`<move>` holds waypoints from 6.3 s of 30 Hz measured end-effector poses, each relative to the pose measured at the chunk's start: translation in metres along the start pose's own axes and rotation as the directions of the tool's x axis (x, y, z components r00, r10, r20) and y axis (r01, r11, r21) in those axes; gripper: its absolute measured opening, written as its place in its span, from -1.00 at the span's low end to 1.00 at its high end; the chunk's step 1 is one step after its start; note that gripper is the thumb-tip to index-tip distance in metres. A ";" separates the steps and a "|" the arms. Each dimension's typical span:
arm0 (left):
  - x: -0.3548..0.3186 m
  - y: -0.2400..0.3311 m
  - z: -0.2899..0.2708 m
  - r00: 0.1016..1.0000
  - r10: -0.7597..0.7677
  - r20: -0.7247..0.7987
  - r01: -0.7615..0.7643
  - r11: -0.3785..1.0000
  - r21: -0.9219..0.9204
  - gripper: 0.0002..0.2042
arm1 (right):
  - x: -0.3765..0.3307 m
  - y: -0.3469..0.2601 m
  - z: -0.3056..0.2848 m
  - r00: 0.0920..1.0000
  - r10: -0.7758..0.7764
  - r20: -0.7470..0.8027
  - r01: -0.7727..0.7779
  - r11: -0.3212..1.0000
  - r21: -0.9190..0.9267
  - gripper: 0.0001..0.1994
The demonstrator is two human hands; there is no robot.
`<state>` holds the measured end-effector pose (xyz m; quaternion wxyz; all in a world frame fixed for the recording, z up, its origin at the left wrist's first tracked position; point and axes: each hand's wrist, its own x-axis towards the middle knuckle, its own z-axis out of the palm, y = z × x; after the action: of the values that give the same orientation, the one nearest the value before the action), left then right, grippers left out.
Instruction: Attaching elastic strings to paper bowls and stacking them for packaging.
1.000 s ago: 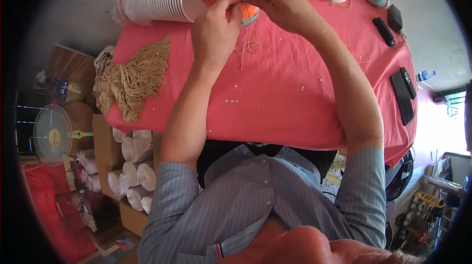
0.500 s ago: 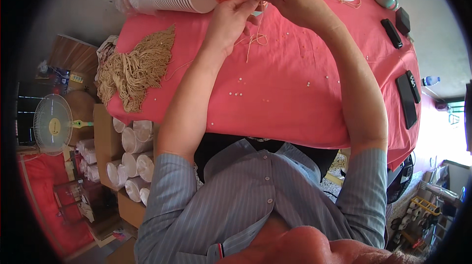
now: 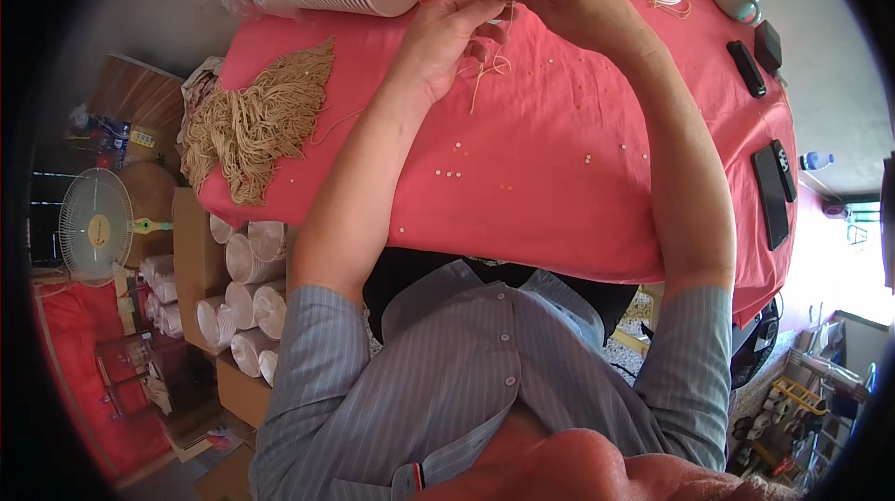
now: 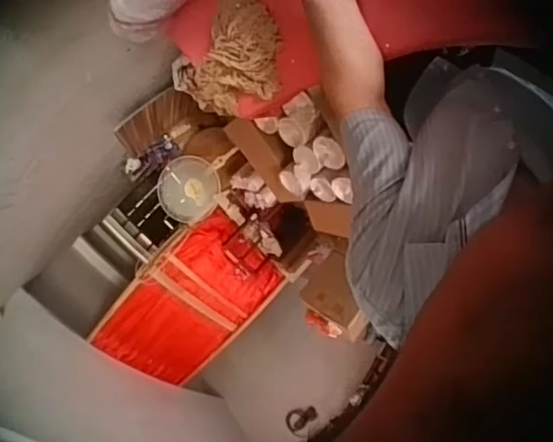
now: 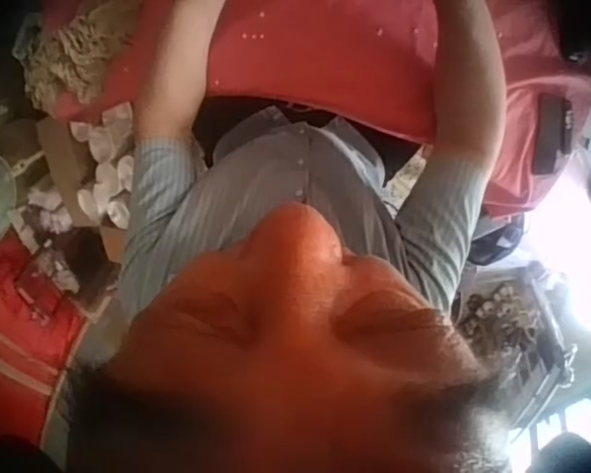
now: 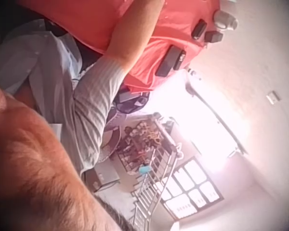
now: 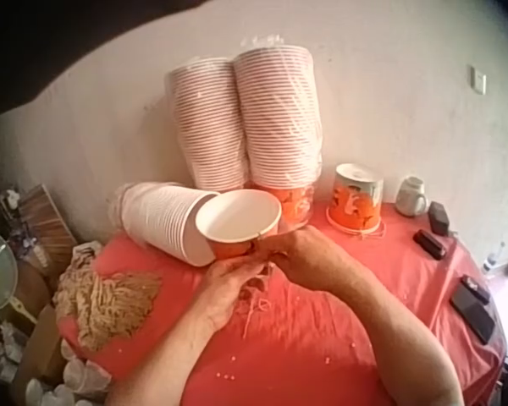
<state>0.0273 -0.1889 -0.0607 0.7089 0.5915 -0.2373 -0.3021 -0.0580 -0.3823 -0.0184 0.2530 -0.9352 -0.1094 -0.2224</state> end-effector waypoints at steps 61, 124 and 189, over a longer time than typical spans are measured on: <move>0.001 -0.003 -0.001 0.995 -0.062 0.078 0.062 0.998 -0.005 -0.71 | -0.002 0.013 0.007 0.996 0.077 0.049 -0.068 0.984 -0.164 -0.88; 0.000 0.003 -0.001 0.983 0.169 0.072 -0.168 0.986 -0.017 -0.72 | 0.003 -0.049 -0.047 0.994 0.041 0.097 -0.045 0.998 0.037 -0.82; -0.025 0.050 -0.004 0.525 0.849 -0.063 -0.675 0.461 0.576 -0.80 | -0.002 -0.021 -0.032 0.983 0.178 -0.055 -0.185 0.968 -0.168 -0.76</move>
<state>0.0197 -0.1620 -0.0123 0.6243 0.6163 -0.4203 0.2318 -0.0779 -0.3817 0.0146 0.1923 -0.9551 0.0012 -0.2256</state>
